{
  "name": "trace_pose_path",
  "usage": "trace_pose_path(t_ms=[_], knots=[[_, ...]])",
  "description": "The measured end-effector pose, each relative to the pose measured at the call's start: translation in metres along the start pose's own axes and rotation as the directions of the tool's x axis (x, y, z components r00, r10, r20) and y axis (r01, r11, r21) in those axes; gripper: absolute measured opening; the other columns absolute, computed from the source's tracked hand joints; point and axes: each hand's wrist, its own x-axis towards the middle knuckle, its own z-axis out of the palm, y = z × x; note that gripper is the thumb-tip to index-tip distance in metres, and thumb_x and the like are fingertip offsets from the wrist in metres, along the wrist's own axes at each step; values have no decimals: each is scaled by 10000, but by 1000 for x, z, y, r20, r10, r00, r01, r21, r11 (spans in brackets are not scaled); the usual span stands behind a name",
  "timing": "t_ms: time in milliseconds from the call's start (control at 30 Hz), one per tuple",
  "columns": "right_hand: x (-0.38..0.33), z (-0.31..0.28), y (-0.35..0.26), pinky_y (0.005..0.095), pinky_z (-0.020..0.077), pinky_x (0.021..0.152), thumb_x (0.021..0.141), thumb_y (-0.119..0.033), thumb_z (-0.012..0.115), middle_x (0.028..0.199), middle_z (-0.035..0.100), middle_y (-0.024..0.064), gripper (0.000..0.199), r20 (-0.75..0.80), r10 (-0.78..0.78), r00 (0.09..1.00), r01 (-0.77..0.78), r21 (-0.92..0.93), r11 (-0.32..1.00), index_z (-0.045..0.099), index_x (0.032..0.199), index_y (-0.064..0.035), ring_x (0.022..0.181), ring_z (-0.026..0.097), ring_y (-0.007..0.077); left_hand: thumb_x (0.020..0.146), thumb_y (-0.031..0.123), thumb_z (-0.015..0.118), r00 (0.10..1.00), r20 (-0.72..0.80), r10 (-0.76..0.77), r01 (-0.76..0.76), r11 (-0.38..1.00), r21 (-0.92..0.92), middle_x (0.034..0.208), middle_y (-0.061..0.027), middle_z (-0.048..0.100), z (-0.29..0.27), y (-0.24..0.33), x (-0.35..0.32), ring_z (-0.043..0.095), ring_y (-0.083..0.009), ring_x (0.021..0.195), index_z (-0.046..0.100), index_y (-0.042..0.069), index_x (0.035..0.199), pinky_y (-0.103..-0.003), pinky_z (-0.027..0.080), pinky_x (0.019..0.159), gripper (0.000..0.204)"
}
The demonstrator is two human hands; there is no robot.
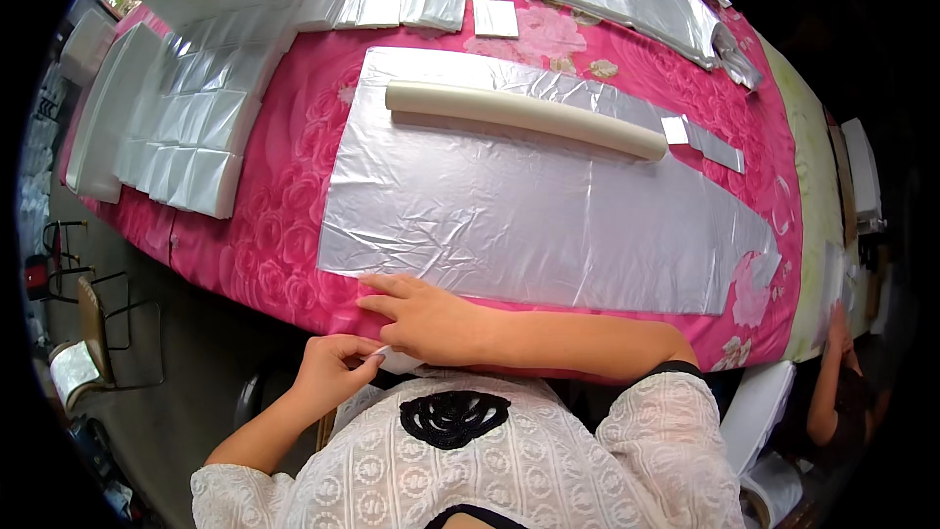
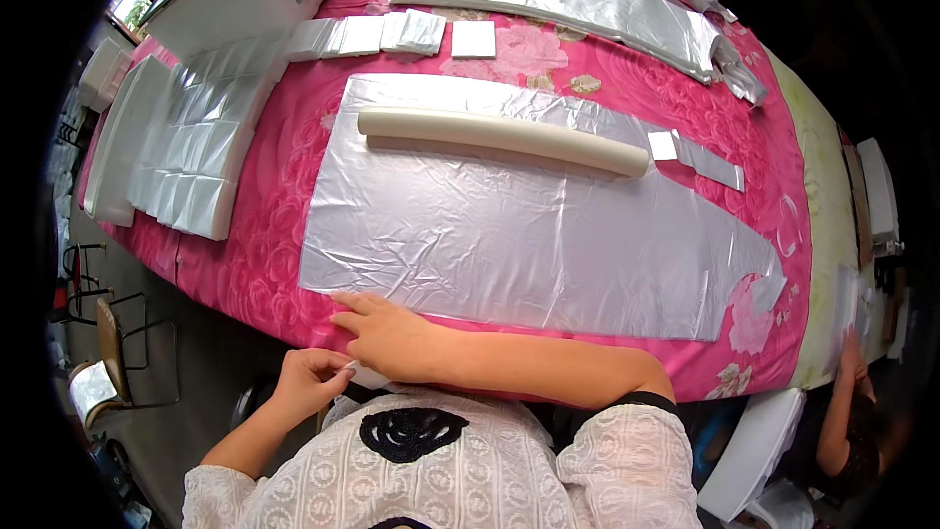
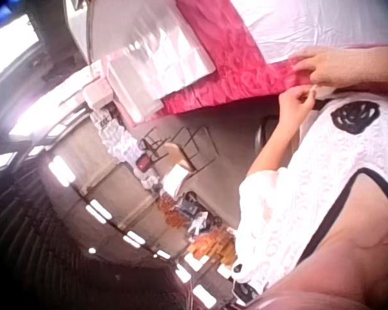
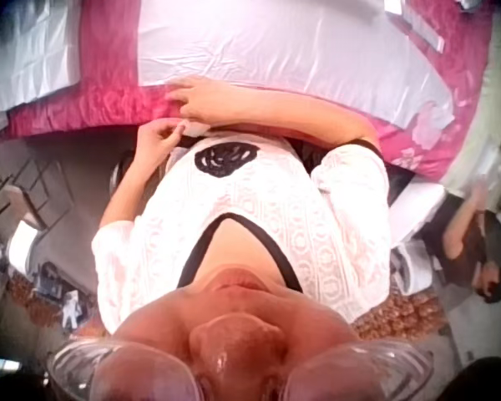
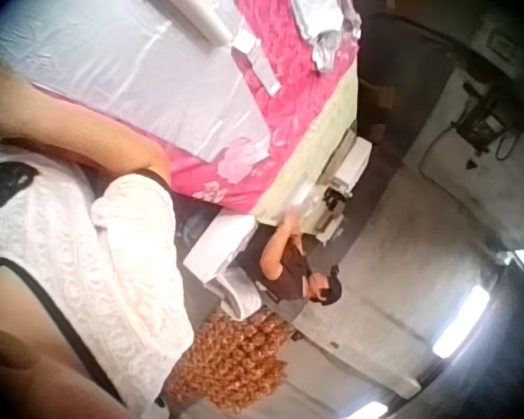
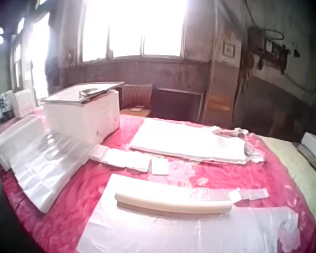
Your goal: The person wraps small white rectangular items in clear plastic film on a pink floral tablecloth. They unroll the film, place the item, fold the film over, and smooth it down with their hands. The wrapped items are placed in a pile on the table.
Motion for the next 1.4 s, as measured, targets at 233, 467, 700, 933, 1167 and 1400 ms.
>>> trace_pose_path(t_ms=[233,467,700,933,1167,1400], knots=[[-10,-115,113,314,461,696,774,-156,669,795,637,68,127,-400,476,783,-330,380,864,681,845,-52,755,592,202,779,-41,617,930,-215,299,-341,919,-197,991,-81,630,-11,12,37,621,-122,855,621,0,1009,-228,501,732,234],[10,-192,286,285,470,680,779,-221,658,813,672,73,237,-646,750,143,-536,586,608,672,898,-17,738,618,152,782,-92,557,933,-76,352,-359,924,-133,990,-83,622,-2,19,41,593,-128,895,616,-10,1004,-246,477,796,245],[24,-193,268,376,474,768,726,-374,661,941,661,108,360,-684,717,132,-921,182,344,671,956,-96,895,621,269,770,-15,615,931,-116,345,-358,925,-125,964,-108,652,-2,16,43,626,-167,866,636,9,986,-259,495,761,218],[-79,-186,190,361,411,889,757,-252,666,1073,600,176,423,-495,590,637,-661,42,749,591,1097,-12,1001,559,299,807,20,597,916,-52,399,-402,909,-110,974,-100,651,2,28,48,626,-154,873,630,11,1011,-258,495,765,207],[-143,-132,65,354,424,791,733,-123,686,947,561,147,473,-366,798,479,-854,18,520,545,1168,-2,915,525,300,808,102,606,739,115,664,-674,729,122,1053,-102,625,32,47,68,616,-232,935,594,29,1075,-322,491,806,277],[-167,-73,11,433,285,1008,859,-300,523,1318,417,212,496,-360,622,695,-637,94,765,486,1237,20,1187,382,392,816,365,592,604,188,774,-767,500,403,1407,-302,172,103,83,118,246,-417,1294,276,27,1372,-430,247,1058,724]])
